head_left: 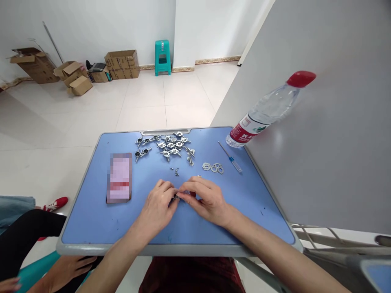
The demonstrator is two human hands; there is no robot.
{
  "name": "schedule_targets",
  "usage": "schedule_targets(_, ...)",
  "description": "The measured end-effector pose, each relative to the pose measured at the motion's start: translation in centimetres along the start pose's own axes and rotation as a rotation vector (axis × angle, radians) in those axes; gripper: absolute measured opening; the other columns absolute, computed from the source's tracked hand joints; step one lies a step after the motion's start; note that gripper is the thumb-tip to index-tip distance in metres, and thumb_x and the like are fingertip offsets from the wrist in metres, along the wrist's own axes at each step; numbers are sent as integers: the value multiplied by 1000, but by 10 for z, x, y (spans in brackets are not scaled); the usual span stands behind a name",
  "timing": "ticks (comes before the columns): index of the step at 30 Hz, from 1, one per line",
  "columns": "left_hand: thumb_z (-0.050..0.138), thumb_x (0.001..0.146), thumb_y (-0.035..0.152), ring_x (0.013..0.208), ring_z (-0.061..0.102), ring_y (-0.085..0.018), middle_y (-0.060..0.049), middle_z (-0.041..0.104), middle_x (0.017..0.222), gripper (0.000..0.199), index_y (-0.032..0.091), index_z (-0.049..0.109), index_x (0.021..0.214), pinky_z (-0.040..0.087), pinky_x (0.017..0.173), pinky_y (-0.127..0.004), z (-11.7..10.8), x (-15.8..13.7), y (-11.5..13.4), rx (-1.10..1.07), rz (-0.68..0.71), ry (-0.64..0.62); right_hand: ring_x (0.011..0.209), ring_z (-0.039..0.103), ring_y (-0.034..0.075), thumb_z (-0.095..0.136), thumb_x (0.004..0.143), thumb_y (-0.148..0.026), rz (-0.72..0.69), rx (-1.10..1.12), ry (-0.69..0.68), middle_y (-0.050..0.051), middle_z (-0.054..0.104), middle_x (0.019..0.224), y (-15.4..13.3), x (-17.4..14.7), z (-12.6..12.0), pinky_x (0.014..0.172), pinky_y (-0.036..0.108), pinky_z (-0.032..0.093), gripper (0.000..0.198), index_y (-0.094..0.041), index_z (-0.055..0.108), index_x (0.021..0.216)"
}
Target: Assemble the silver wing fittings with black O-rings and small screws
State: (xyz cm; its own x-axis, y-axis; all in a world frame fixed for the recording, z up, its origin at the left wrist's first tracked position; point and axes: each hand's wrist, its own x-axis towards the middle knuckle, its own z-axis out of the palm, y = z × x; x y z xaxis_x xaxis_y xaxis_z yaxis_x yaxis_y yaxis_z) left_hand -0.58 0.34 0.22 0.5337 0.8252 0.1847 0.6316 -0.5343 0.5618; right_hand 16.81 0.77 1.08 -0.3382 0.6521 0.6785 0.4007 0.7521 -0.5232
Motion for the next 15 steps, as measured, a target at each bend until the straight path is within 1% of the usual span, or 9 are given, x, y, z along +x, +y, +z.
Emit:
schedule_targets(2, 48, 92, 11, 80, 51, -20, -3, 60, 83, 16, 18, 61, 85, 48, 68, -33, 0, 0, 0, 2, 7, 12, 59, 50, 13, 50, 96, -19, -36, -17, -9, 1, 60, 71, 1, -1, -1, 53, 24, 43, 12, -20, 59, 104)
schedule_targets(4, 48, 91, 11, 79, 51, -20, -3, 60, 82, 15, 18, 60, 84, 47, 67, -33, 0, 0, 0, 10, 16, 21, 63, 53, 14, 46, 98, -22, -77, -16, -59, 3, 60, 76, 1, -1, -4, 55, 25, 44, 20, -19, 58, 114)
schedule_targets(6, 50, 90, 11, 78, 50, -20, -3, 60, 81, 13, 18, 60, 86, 47, 66, -33, 0, 0, 0, 14, 13, 23, 73, 58, 16, 41, 100, -27, -93, 8, -144, 7, 62, 86, 1, -1, -7, 59, 27, 47, 28, -17, 55, 122)
schedule_targets(8, 50, 90, 11, 79, 50, -20, -4, 60, 83, 12, 18, 60, 87, 48, 68, -34, -1, 1, 0, 6, 2, 15, 79, 60, 17, 36, 101, -26, -86, 29, -186, 9, 64, 92, 1, -1, -8, 63, 28, 49, 31, -16, 51, 127)
schedule_targets(10, 50, 91, 10, 81, 50, -20, -4, 61, 85, 13, 18, 60, 87, 48, 70, -34, -1, 1, 0, -2, -3, 11, 74, 59, 16, 38, 101, -21, -75, 21, -151, 6, 66, 87, 2, -2, -7, 62, 27, 49, 30, -17, 49, 129)
schedule_targets(12, 49, 91, 10, 81, 51, -20, -4, 61, 84, 15, 18, 59, 84, 48, 69, -33, 0, 1, 0, 5, -1, 15, 68, 57, 14, 40, 99, -16, -79, 10, -109, 3, 65, 81, 3, -2, -5, 61, 26, 47, 28, -19, 51, 125)
schedule_targets(13, 49, 91, 10, 80, 51, -20, -3, 60, 83, 15, 18, 59, 82, 47, 68, -33, 0, 1, 0, 12, 2, 21, 67, 56, 14, 41, 99, -16, -85, 8, -110, 2, 65, 79, 3, -1, -5, 60, 26, 47, 26, -20, 53, 122)
schedule_targets(15, 50, 90, 9, 78, 50, -20, -3, 59, 80, 17, 18, 58, 79, 47, 66, -33, 1, 0, -1, 23, 12, 33, 68, 56, 15, 38, 99, -16, -100, 10, -164, 4, 64, 80, 3, 1, -6, 60, 27, 46, 26, -19, 54, 120)
